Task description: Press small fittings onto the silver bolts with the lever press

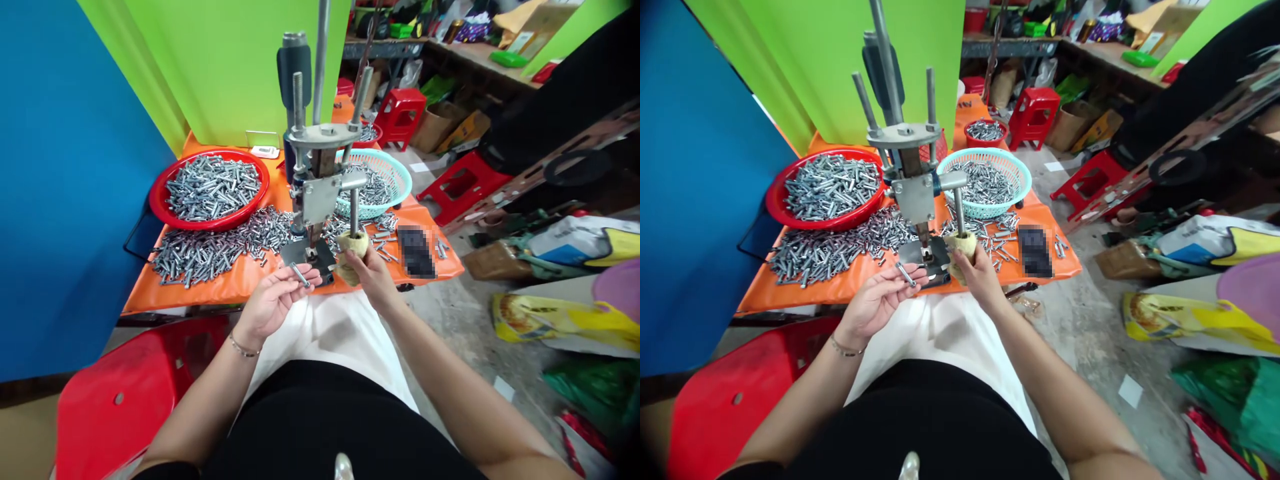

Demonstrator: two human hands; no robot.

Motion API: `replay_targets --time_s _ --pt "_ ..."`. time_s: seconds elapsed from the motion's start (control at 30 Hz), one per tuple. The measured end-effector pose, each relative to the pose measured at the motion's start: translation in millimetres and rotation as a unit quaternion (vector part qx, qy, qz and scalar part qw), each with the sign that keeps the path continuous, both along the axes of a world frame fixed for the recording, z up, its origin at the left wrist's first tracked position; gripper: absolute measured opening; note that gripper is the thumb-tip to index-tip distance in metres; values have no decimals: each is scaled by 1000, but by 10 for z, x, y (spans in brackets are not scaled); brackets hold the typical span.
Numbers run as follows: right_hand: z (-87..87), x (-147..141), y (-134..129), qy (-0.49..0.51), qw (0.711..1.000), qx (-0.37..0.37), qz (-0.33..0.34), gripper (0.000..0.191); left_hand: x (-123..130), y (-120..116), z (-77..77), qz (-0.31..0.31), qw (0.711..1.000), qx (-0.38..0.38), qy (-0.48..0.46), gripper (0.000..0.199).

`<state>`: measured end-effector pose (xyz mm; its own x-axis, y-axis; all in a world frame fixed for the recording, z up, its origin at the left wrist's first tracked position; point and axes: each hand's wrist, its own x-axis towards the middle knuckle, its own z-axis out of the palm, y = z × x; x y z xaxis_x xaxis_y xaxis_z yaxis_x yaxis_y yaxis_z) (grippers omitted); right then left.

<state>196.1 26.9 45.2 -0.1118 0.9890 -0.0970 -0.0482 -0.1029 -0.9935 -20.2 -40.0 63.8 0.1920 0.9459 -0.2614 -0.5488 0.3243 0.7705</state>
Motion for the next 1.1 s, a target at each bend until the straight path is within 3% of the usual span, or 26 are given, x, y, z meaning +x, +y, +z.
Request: replay_targets --time_s 0.47,0.57,0.63,0.7,0.77,0.87,0.97,1.03,1.1 --pt "-320 92 76 -25 999 26 18 57 -57 -8 -142 48 995 -36 85 46" --pt "-324 114 76 -12 999 21 31 60 -247 73 -241 82 982 -3 171 42" --pt "-323 138 79 -7 999 18 31 62 -532 185 -323 161 940 41 300 34" --pt "-320 163 84 -8 1000 14 23 64 -908 315 -393 243 854 55 458 29" --pt "-310 179 94 -12 1000 7 20 64 -1293 428 -438 257 789 33 557 30" --pt "-280 176 108 -17 1000 -3 23 64 -1718 536 -459 240 714 28 658 34" --pt "-261 160 114 -17 1000 -5 11 66 -1853 605 -451 248 626 49 738 33" --pt "-271 155 114 -22 1000 -4 7 66 -1765 664 -451 253 574 94 773 31" --pt "-293 154 116 -27 1000 -3 8 66 -1551 751 -473 216 557 143 789 25"
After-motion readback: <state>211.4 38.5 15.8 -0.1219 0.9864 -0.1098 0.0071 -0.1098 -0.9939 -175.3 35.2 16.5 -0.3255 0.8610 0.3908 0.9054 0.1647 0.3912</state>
